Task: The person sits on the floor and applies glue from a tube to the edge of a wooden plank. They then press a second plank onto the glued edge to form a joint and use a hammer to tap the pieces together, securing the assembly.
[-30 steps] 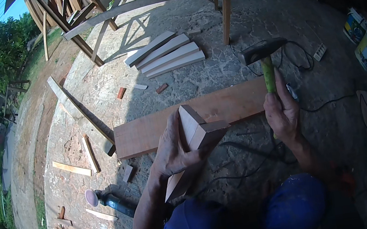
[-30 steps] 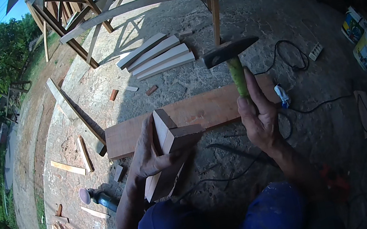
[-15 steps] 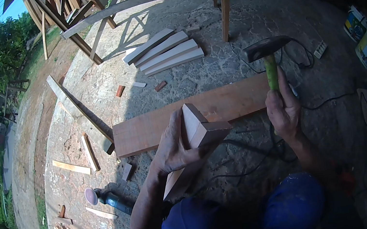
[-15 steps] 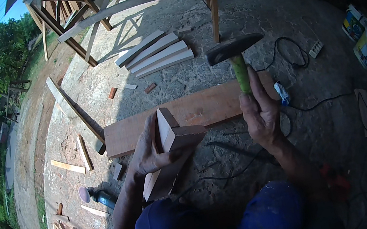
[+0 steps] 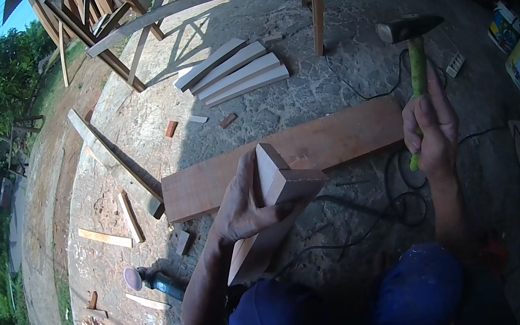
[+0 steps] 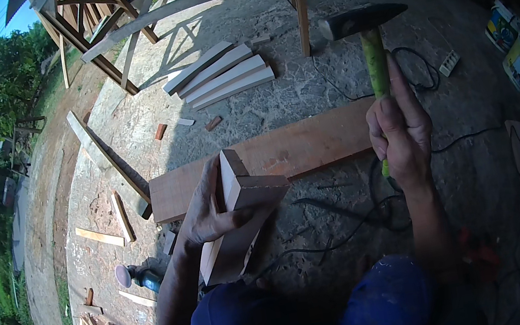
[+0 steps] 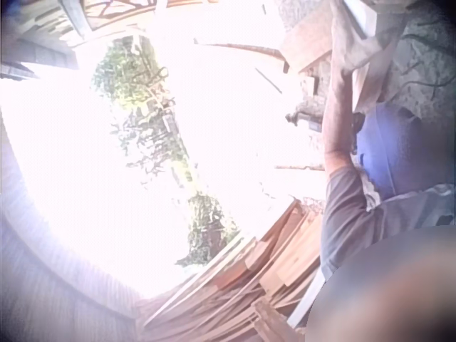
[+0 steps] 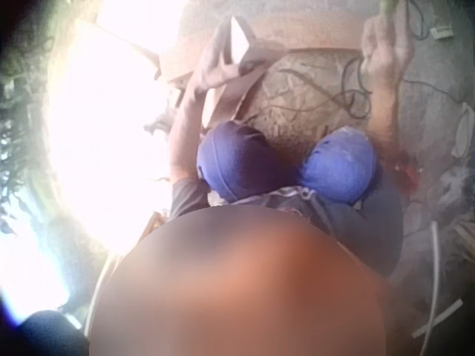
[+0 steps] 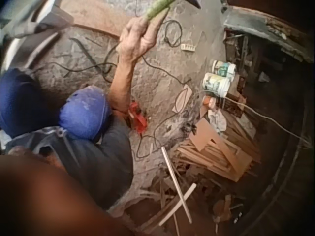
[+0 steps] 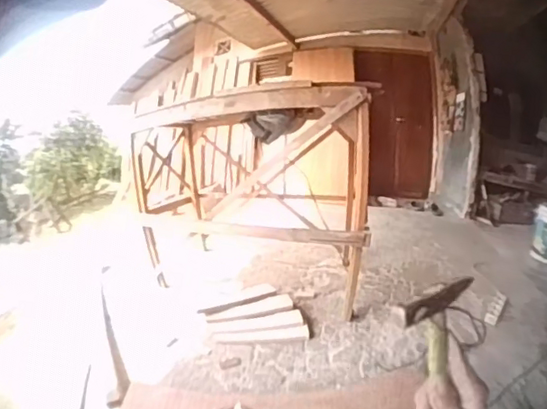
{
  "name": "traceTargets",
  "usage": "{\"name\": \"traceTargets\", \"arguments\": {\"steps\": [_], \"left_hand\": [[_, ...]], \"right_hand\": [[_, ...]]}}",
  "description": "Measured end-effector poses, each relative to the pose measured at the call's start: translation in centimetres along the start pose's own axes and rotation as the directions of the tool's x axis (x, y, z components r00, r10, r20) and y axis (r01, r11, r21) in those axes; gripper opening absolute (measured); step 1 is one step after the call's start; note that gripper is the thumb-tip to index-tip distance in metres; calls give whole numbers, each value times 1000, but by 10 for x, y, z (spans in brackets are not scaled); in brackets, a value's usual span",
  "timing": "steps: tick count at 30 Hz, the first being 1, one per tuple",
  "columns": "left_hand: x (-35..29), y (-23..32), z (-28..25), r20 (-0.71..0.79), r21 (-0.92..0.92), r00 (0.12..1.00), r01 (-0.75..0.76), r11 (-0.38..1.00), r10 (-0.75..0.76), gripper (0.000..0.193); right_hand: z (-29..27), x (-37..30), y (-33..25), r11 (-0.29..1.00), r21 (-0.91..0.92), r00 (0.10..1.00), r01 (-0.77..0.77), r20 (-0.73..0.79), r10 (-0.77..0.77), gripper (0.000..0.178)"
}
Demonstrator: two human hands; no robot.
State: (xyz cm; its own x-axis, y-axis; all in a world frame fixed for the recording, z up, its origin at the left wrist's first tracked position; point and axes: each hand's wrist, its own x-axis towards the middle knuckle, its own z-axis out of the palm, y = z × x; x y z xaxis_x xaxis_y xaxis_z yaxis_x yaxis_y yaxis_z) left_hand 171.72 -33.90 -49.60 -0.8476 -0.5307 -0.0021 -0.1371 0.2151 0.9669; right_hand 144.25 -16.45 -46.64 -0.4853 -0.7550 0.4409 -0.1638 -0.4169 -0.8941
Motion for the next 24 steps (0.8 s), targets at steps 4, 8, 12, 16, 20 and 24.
{"name": "traceTargets", "arguments": {"steps": [4, 8, 12, 16, 20, 24], "left_hand": [[9, 11, 3, 61, 33, 997, 39, 999, -41, 116], [-1, -19, 0, 76, 128, 997, -21, 992, 11, 115], [-1, -28, -5, -68, 53, 995, -66, 996, 69, 107], [16, -17, -25, -316, 100, 930, -167, 981, 190, 99], [37, -25, -58, -732, -307, 682, -343, 888, 11, 84], [59, -66, -87, -748, -499, 655, -456, 737, -102, 62]], "right_hand": [[24, -22, 37, 820, -428, 920, 380, 267, -287, 54], [15, -37, 47, 873, -443, 942, 205, 332, -52, 55], [26, -53, 47, 925, -379, 989, 12, 139, 44, 61], [33, -58, 61, 967, -250, 996, -52, 51, 67, 65], [33, -69, 54, 872, -15, 872, -490, -22, 490, 52], [27, -78, 54, 827, 76, 826, -557, -46, 561, 45]]}}
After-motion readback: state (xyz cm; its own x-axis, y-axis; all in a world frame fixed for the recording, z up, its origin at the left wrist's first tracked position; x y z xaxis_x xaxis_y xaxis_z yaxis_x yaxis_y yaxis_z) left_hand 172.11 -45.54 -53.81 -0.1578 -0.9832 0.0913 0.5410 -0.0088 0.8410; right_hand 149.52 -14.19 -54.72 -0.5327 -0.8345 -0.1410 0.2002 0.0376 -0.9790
